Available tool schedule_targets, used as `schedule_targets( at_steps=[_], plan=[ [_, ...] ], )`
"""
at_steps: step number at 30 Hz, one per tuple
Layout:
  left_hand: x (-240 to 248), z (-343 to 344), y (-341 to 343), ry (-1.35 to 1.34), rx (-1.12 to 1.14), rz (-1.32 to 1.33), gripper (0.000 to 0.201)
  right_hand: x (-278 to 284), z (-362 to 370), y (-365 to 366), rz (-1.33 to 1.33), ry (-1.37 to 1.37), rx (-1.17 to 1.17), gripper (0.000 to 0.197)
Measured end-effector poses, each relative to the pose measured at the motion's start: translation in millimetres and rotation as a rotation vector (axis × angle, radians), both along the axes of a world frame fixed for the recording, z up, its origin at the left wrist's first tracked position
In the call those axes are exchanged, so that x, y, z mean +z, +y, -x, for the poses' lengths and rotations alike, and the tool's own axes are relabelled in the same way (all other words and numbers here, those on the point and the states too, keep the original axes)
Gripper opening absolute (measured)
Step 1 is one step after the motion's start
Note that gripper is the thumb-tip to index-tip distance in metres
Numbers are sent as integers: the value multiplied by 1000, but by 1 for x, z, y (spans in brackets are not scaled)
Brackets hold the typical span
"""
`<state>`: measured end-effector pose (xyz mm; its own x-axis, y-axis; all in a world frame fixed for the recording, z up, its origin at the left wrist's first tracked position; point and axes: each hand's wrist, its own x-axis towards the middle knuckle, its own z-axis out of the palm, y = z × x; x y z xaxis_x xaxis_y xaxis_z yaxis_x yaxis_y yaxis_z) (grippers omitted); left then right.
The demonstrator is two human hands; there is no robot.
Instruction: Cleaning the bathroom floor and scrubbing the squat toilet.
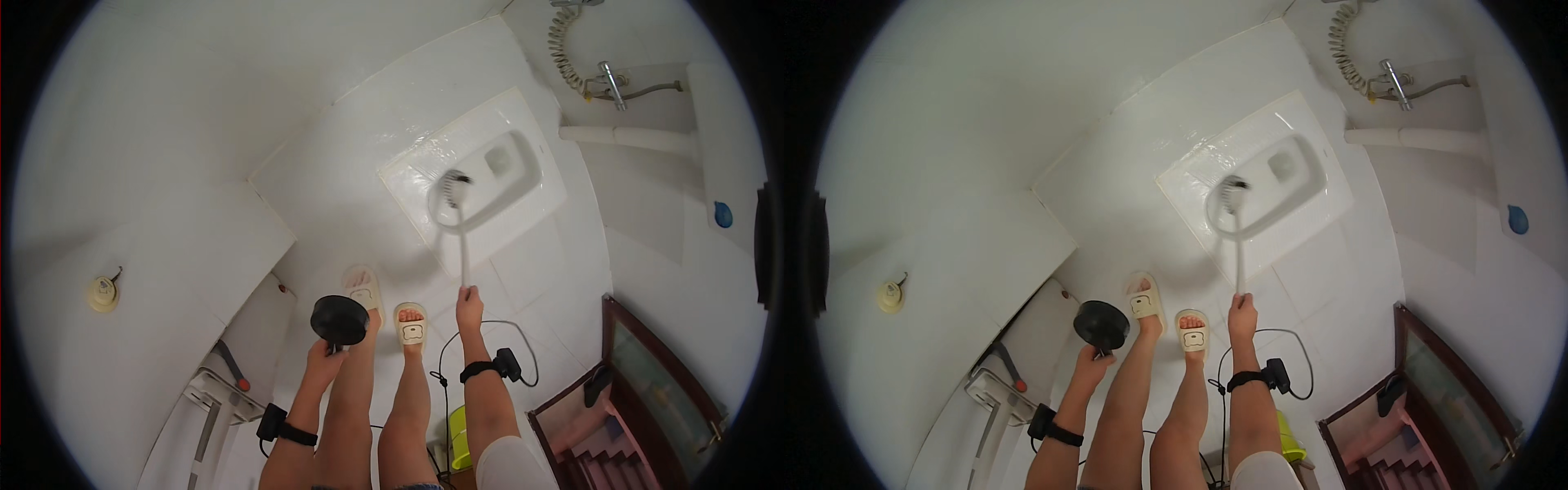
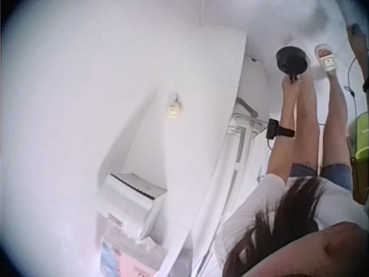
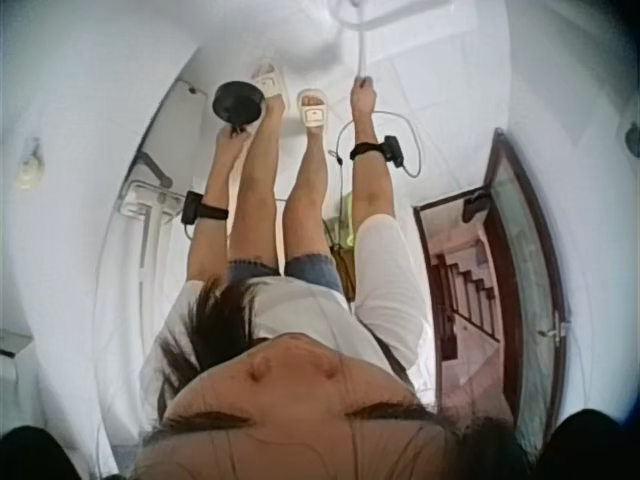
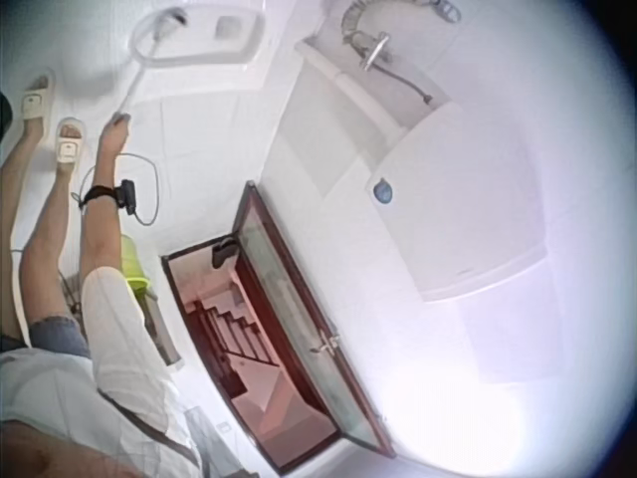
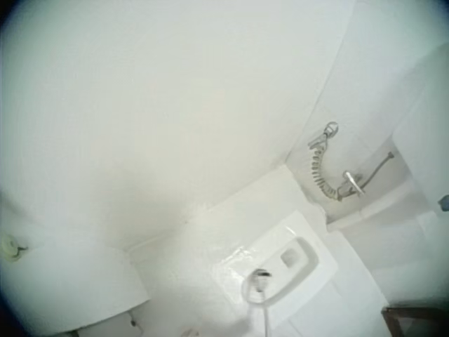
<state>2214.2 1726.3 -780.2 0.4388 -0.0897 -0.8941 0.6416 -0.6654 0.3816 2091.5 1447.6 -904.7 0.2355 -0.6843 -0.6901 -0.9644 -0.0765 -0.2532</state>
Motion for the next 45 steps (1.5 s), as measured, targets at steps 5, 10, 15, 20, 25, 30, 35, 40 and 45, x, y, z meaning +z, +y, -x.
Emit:
schedule_targets(
  at_steps=[5, 10, 15, 20, 25, 30, 35, 40, 45],
  plan=[
    [10, -20, 0, -103, 370, 115, 24, 5, -63, 29, -39, -150, 173, 29],
    [25, -55, -17, -35, 416, 159, 22, -4, -209, 62, -213, -244, 557, 30],
    [23, -73, -23, -43, 441, 203, 21, -53, -206, 19, -62, -293, 287, 31],
    [30, -83, -26, -37, 376, 198, 24, -25, -126, -2, -169, -169, -483, 30],
    [35, -74, -43, -78, 383, 213, 27, -4, -109, 3, 180, -260, 63, 27],
    [40, -82, -50, -89, 272, 169, 27, 5, -165, 24, -102, -136, 568, 27],
    [47, -88, -68, -101, 198, 133, 29, 1, -78, -15, -31, 97, 278, 28],
    [46, -78, -90, -58, 290, 150, 30, 17, -33, -51, 120, -62, -49, 27],
    [43, -68, -93, -60, 332, 64, 33, 18, -107, -25, -144, -44, 512, 29]
  ],
)
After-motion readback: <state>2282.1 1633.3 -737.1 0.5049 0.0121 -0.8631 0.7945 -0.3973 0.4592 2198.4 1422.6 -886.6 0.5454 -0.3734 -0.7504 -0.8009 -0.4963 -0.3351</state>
